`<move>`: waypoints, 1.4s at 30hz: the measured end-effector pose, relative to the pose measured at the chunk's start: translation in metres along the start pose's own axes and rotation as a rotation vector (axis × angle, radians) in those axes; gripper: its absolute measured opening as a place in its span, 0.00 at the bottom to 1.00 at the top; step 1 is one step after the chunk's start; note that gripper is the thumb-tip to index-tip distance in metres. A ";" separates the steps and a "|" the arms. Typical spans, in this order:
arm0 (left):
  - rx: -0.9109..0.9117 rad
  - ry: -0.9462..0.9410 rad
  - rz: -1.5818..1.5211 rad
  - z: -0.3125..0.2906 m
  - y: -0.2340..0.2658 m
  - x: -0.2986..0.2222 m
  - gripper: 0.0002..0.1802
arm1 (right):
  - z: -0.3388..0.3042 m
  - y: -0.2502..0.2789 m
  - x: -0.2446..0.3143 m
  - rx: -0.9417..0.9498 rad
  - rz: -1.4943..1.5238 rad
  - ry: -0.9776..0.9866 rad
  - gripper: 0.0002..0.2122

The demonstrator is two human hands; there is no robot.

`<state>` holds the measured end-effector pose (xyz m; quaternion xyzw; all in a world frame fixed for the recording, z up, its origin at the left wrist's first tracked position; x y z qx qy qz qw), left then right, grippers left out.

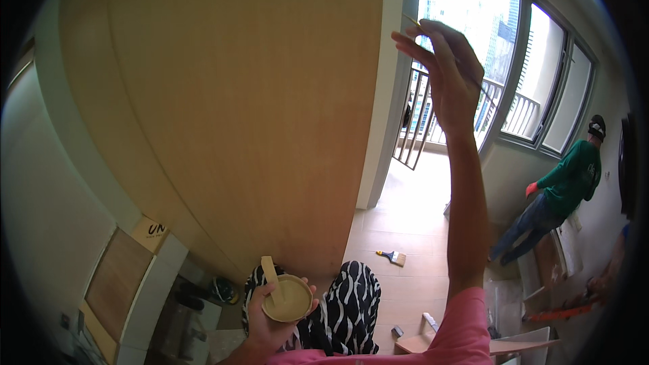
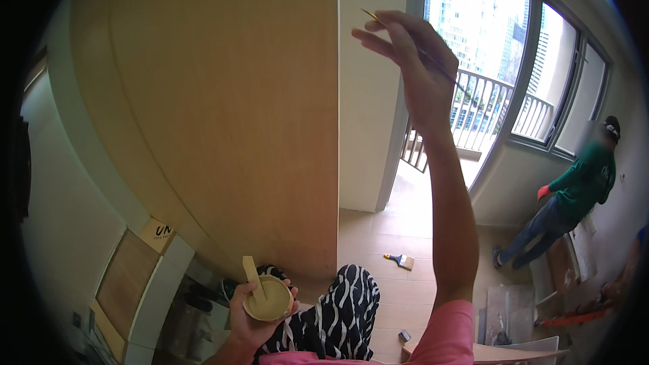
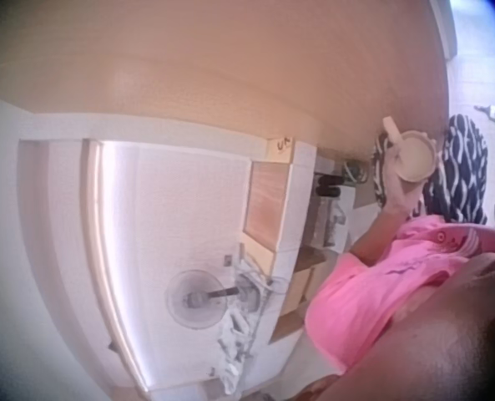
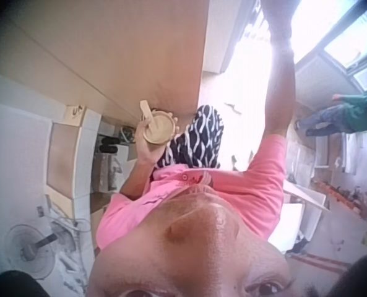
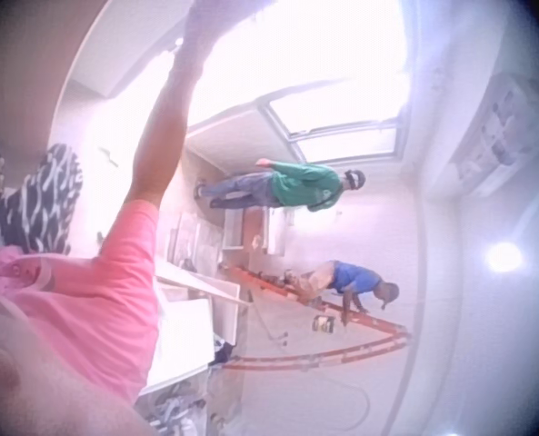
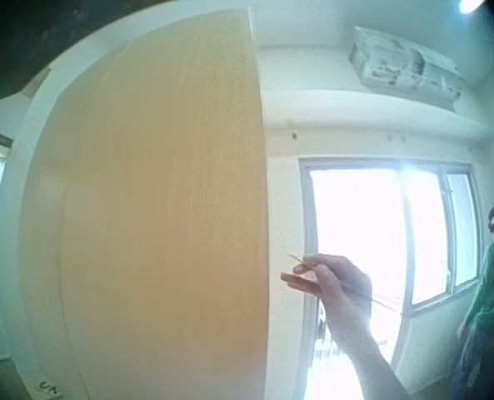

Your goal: The person paints a curved wall section using a small brush and a container of beige paint. They repeatedly dip the brush into the container and apply paint to the upper edge of the wall near a window. Another person is visible in the background working on a different area.

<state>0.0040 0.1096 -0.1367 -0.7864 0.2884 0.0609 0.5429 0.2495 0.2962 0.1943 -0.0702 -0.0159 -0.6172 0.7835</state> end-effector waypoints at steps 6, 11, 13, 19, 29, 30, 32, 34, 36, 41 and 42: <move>0.023 0.042 0.014 0.009 0.002 0.004 0.27 | -0.144 -0.009 -0.031 -0.095 -0.029 -0.429 0.16; 0.061 0.104 -0.039 0.016 -0.006 0.006 0.24 | -0.183 -0.042 -0.031 -0.030 -0.169 -0.456 0.22; 0.064 0.117 -0.050 0.018 -0.009 0.009 0.24 | -0.188 -0.041 -0.030 -0.084 -0.202 -0.438 0.21; 0.162 0.033 -0.021 0.025 -0.022 0.012 0.25 | -0.195 -0.045 -0.023 -0.100 -0.293 -0.474 0.20; 0.191 -0.022 -0.027 0.039 -0.039 0.010 0.26 | -0.202 -0.051 -0.007 -0.087 -0.352 -0.503 0.19; 0.198 -0.012 -0.047 0.041 -0.036 0.011 0.26 | -0.200 -0.051 -0.006 -0.079 -0.357 -0.491 0.19; 0.215 0.013 -0.087 0.041 -0.033 0.015 0.26 | -0.191 -0.050 0.001 -0.037 -0.459 -0.429 0.19; 0.234 0.042 -0.129 0.039 -0.032 0.018 0.26 | -0.187 -0.050 0.004 -0.022 -0.498 -0.400 0.19; 0.267 0.018 -0.094 0.040 -0.031 0.017 0.26 | -0.195 -0.046 -0.003 -0.037 -0.484 -0.410 0.19; 0.308 0.090 -0.208 0.033 -0.042 0.013 0.25 | -0.196 -0.049 -0.006 -0.060 -0.453 -0.384 0.19; 0.335 0.107 -0.232 0.033 -0.044 0.013 0.25 | -0.195 -0.050 -0.005 -0.060 -0.458 -0.378 0.19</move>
Point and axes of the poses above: each hand's wrist, its own z-axis towards the middle knuckle, its own y-axis out of the back of the hand, x = y × z, the point moved 7 cm from there along z, towards the middle knuckle, and after that the axes turned 9 degrees about y, right-handed, at the moved point
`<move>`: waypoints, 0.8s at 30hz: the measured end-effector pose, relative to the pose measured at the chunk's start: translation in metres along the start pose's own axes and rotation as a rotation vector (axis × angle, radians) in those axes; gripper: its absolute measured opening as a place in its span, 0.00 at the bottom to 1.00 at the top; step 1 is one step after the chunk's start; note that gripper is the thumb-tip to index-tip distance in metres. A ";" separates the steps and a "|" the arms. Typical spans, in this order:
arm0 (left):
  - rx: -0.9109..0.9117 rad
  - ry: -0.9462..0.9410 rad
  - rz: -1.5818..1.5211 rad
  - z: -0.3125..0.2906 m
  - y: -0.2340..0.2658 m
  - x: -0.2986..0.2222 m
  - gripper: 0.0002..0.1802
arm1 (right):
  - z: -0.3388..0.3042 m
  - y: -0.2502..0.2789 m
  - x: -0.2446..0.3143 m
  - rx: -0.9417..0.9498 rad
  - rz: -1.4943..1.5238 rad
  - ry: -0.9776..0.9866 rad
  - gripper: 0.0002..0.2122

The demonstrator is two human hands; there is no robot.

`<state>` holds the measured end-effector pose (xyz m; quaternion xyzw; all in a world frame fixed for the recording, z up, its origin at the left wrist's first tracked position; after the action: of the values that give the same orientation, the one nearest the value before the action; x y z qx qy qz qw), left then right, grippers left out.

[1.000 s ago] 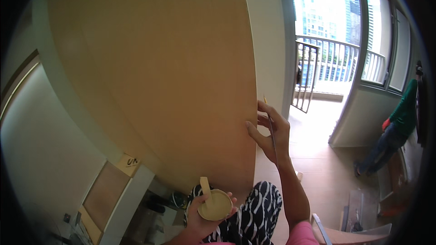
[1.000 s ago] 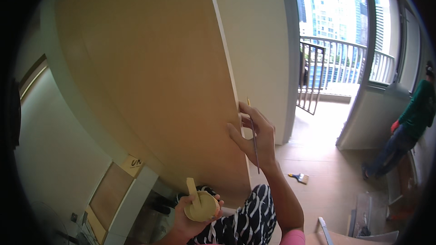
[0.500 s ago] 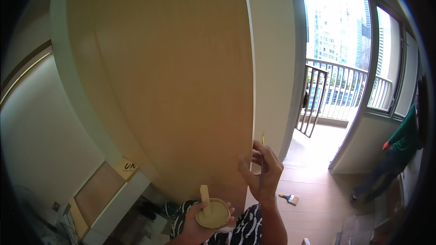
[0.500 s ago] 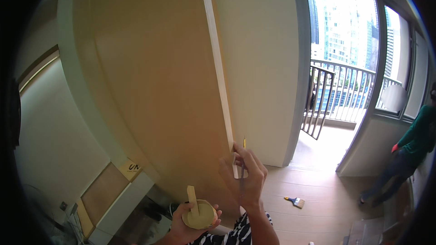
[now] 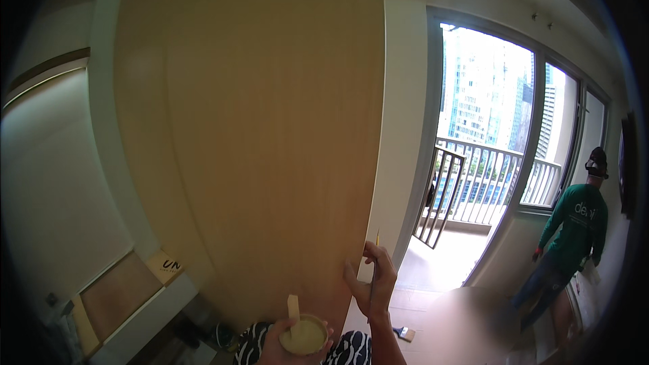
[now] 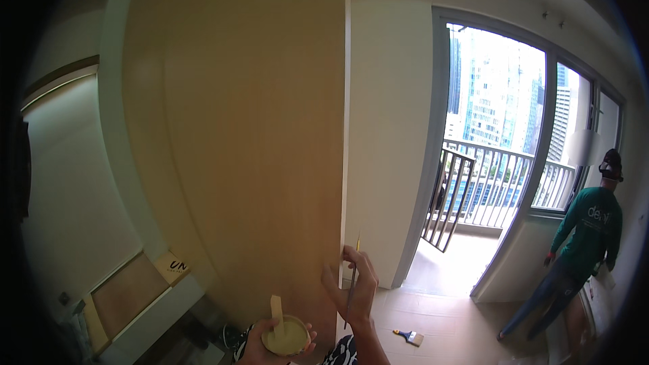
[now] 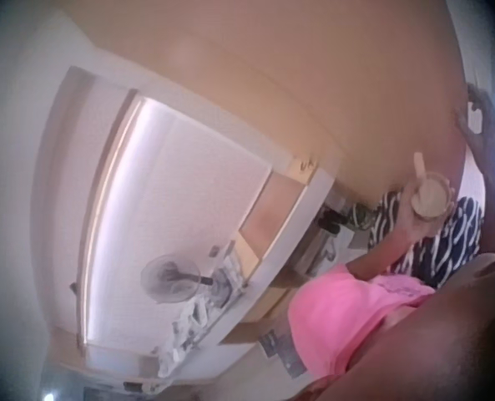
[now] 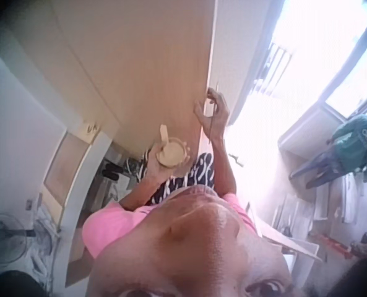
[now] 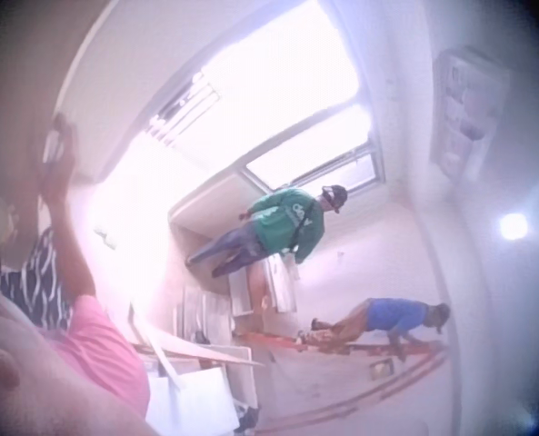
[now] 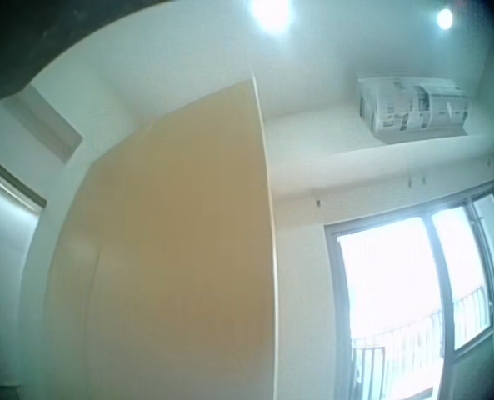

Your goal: The person paints a curved wall section using a small brush and a container of beige paint. They repeatedly dip the brush into the container and apply paint to the upper edge of the wall near a window. Another person is visible in the background working on a different area.

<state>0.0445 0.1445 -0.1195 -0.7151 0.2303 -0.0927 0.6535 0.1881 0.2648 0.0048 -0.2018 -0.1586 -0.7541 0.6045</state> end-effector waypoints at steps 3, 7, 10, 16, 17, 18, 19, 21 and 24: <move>0.028 -0.006 0.064 0.003 -0.003 -0.006 0.25 | 0.000 0.001 0.006 0.024 -0.003 0.038 0.21; 0.035 -0.045 0.182 0.008 -0.008 -0.014 0.25 | -0.002 0.003 0.005 0.060 0.053 0.034 0.17; 0.030 -0.024 0.187 0.007 -0.015 -0.016 0.26 | -0.003 0.019 0.002 -0.097 0.064 0.042 0.16; 0.014 -0.009 -0.030 0.004 -0.004 -0.020 0.25 | -0.008 0.053 0.043 -0.306 0.003 0.203 0.21; -0.017 -0.004 0.032 0.004 -0.002 -0.023 0.25 | -0.008 0.050 0.058 -0.287 -0.024 0.330 0.18; -0.045 0.022 0.091 0.008 -0.004 -0.028 0.25 | -0.009 0.048 0.068 -0.240 0.062 0.366 0.14; -0.070 0.046 0.154 0.010 -0.007 -0.031 0.25 | -0.010 0.047 0.077 -0.196 0.154 0.401 0.10; -0.122 -0.006 0.217 0.006 -0.017 -0.033 0.26 | -0.007 0.044 0.090 -0.053 0.195 0.372 0.08; -0.208 -0.017 0.282 0.002 -0.024 -0.035 0.26 | -0.002 0.037 0.094 0.124 0.233 0.277 0.08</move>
<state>0.0201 0.1633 -0.0909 -0.7400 0.3313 0.0300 0.5845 0.2066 0.1756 0.0496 -0.0756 -0.0957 -0.6883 0.7151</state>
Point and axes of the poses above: each hand's wrist, its own z-axis towards the middle knuckle, its own y-axis out of the back of the hand, x = y × z, the point moved 7 cm from there along z, towards the middle knuckle, and after that the axes turned 9 degrees about y, right-handed, at the moved point
